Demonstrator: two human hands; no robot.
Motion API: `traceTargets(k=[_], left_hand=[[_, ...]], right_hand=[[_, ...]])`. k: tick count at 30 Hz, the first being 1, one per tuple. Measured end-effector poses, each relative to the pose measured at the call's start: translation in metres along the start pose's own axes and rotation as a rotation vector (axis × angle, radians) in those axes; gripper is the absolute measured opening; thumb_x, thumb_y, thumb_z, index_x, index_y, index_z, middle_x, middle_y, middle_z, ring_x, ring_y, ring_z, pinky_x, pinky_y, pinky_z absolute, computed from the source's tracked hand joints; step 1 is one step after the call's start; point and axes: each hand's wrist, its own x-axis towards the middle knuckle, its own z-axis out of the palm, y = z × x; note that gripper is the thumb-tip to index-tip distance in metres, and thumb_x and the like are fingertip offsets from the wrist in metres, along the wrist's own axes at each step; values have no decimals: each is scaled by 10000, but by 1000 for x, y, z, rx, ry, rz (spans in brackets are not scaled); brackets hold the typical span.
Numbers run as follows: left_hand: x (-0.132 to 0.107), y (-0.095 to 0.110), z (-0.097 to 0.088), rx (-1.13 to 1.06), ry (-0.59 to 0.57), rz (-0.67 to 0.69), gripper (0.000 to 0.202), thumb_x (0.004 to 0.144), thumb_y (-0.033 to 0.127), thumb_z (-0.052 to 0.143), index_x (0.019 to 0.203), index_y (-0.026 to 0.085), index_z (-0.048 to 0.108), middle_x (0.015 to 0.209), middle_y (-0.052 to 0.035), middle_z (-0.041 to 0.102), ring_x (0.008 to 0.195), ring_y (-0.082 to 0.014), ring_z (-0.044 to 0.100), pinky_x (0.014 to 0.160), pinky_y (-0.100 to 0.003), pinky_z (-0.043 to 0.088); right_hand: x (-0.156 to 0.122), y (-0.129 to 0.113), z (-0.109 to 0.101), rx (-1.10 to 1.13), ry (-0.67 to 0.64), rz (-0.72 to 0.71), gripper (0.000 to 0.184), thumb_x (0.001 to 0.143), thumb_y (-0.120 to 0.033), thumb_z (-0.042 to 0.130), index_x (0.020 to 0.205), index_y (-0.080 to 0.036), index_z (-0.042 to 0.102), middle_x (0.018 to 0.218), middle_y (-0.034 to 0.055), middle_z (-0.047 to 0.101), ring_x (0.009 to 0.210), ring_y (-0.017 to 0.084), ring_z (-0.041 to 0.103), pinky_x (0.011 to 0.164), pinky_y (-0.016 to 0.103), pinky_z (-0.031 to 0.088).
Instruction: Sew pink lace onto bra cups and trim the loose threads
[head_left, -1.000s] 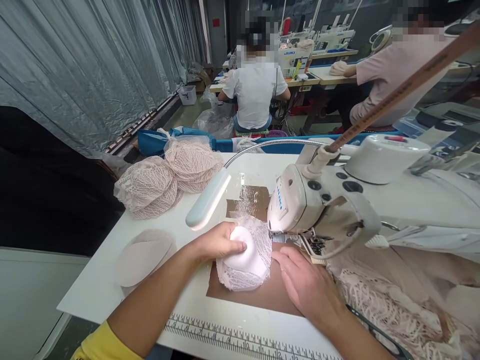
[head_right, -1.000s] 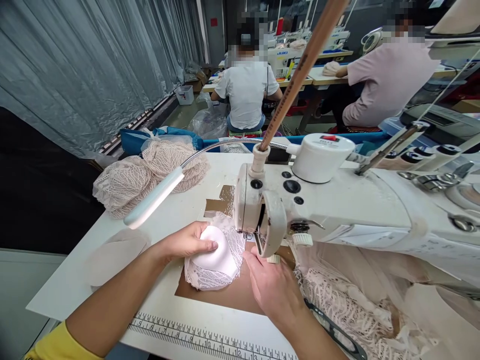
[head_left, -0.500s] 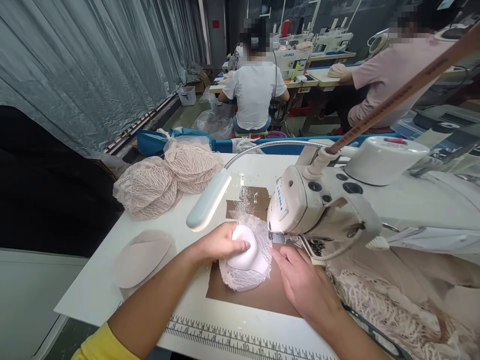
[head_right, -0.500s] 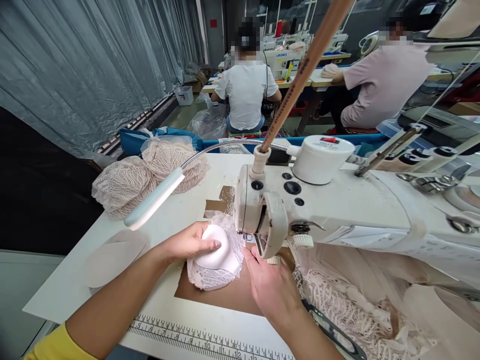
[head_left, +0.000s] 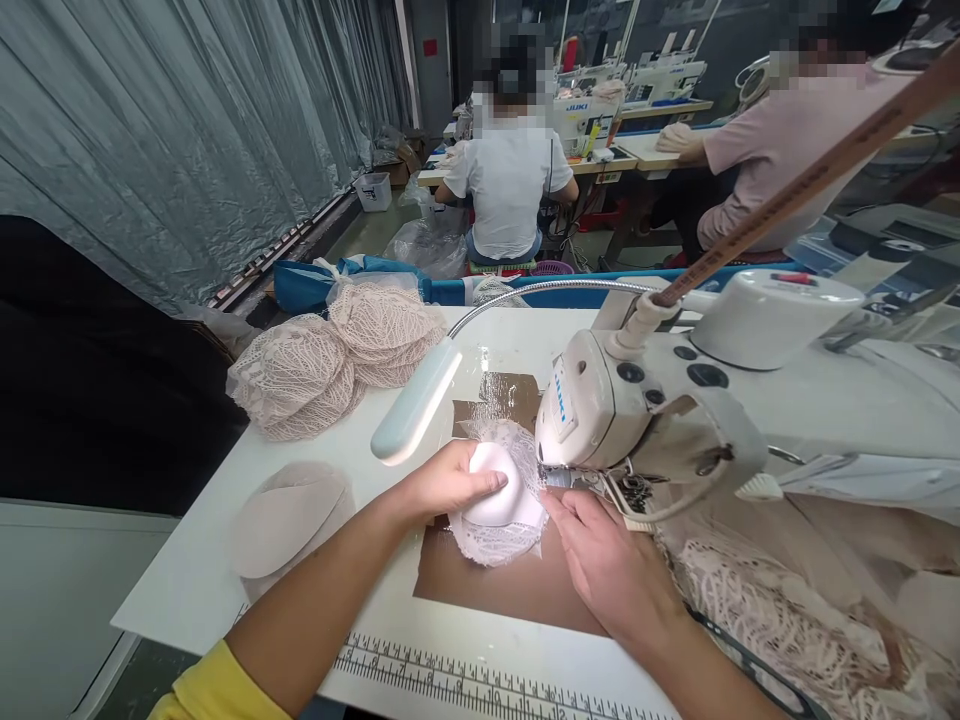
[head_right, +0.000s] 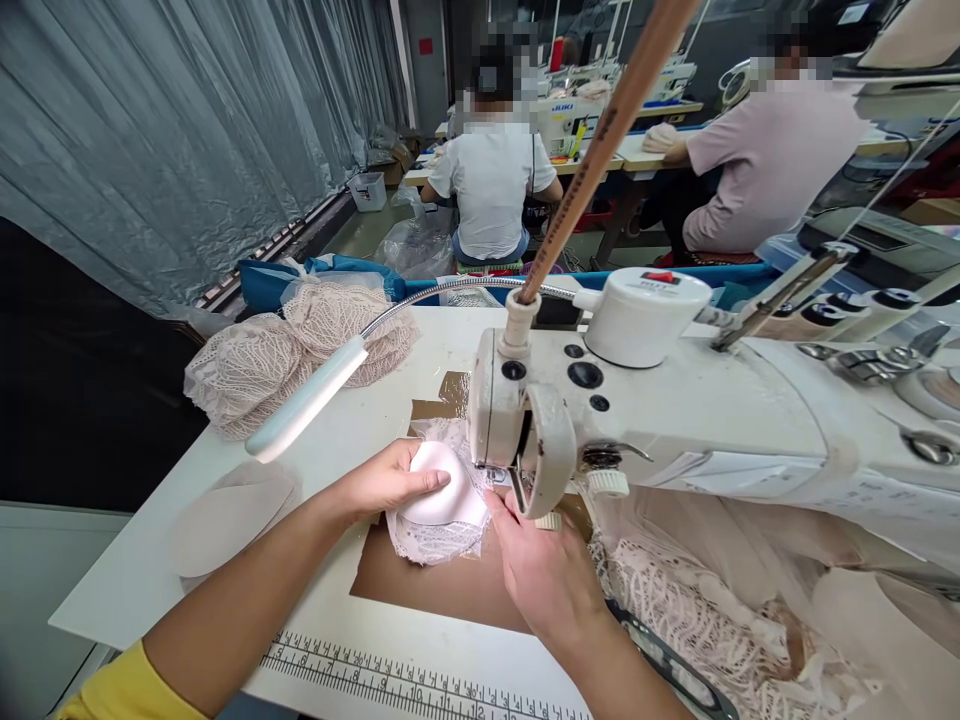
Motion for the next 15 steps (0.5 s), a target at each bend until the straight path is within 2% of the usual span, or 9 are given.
traceTargets(k=[5,11,15], left_hand=[[0,2,0,-6,14,16,433,652,470,777,828,96,648,748,-53,646,655,-149,585,609,-229,448],[3,0,-2,14,75,80,405,728,430,737,949,101,651,881,-81,677,772,-172,623,699,-249,477],[4,-1,-5,4,100,67,436,725,427,735,990,95,635,904,-100,677,785,-195,633,712,-282,489]], right_hand=[[2,-1,2,-18,6,20,417,834,-27,407,1123,-142,685,937,92,712,743,178,627,676,291,492],[-5,3,7,43,4,65,411,861,-47,394,1132,-155,683,991,86,714,755,161,629,622,248,476],[-5,4,3,131,11,3,403,860,-51,385,1125,-126,678,922,62,705,706,150,606,526,228,441]])
